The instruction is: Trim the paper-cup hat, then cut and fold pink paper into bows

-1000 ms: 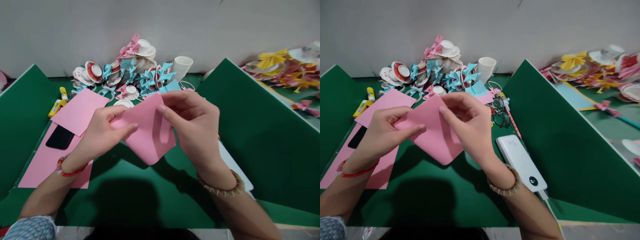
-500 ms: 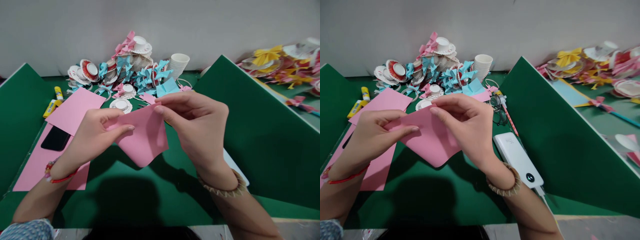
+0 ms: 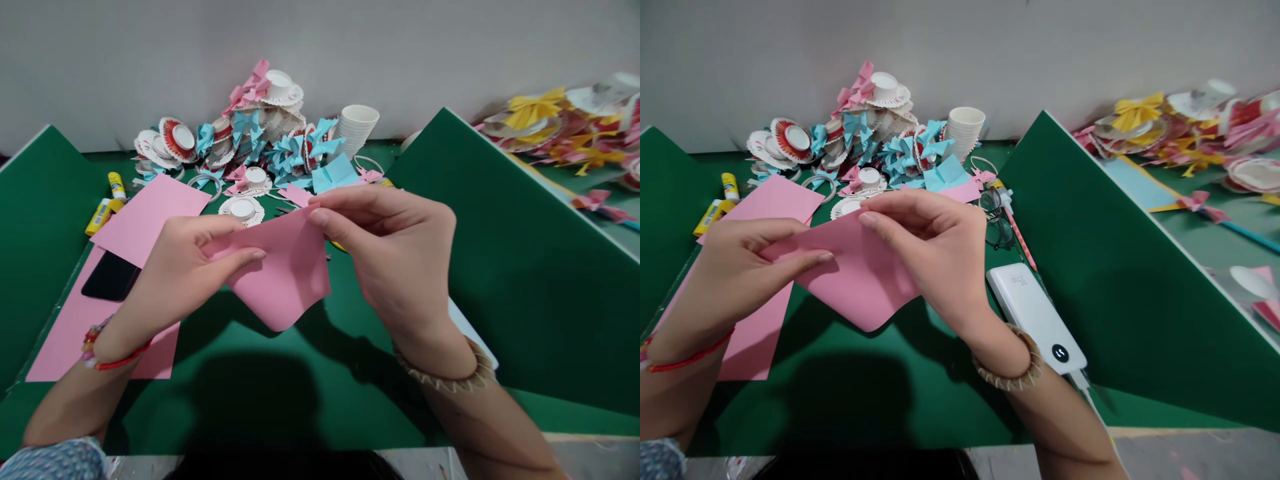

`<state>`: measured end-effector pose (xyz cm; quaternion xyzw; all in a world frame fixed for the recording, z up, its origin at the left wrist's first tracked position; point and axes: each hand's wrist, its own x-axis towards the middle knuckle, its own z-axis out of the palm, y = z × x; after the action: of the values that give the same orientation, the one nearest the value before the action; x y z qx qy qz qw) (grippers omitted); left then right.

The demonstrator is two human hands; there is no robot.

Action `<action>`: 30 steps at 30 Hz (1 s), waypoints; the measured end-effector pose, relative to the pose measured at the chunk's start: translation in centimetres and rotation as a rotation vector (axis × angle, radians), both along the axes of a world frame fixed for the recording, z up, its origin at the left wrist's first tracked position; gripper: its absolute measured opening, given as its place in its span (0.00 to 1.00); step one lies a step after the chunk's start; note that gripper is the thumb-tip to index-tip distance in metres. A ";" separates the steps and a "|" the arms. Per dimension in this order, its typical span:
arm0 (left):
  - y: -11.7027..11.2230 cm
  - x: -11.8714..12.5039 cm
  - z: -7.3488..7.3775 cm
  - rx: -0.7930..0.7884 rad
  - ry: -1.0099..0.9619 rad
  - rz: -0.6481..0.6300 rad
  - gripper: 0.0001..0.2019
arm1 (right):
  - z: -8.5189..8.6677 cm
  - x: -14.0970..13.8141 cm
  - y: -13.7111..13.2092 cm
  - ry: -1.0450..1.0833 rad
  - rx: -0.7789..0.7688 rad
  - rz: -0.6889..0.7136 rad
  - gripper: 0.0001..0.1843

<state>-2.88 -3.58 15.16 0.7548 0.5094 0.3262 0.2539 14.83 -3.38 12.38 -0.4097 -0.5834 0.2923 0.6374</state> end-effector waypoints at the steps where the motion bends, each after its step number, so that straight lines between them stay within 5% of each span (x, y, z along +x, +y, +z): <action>1: 0.0 0.0 0.0 -0.001 0.000 -0.001 0.13 | 0.0 0.0 0.0 0.008 -0.006 0.006 0.05; 23: 0.8 -1.0 0.1 0.019 -0.025 0.009 0.11 | -0.3 0.3 0.4 0.015 -0.060 0.046 0.03; 30: 3.1 -2.0 -0.9 0.060 -0.542 0.128 0.04 | -1.1 0.2 1.4 0.048 -0.121 0.087 0.03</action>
<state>-4.85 -0.49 14.30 0.6137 0.4596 0.5463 0.3372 15.05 -2.03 11.33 -0.4144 -0.5667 0.3642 0.6120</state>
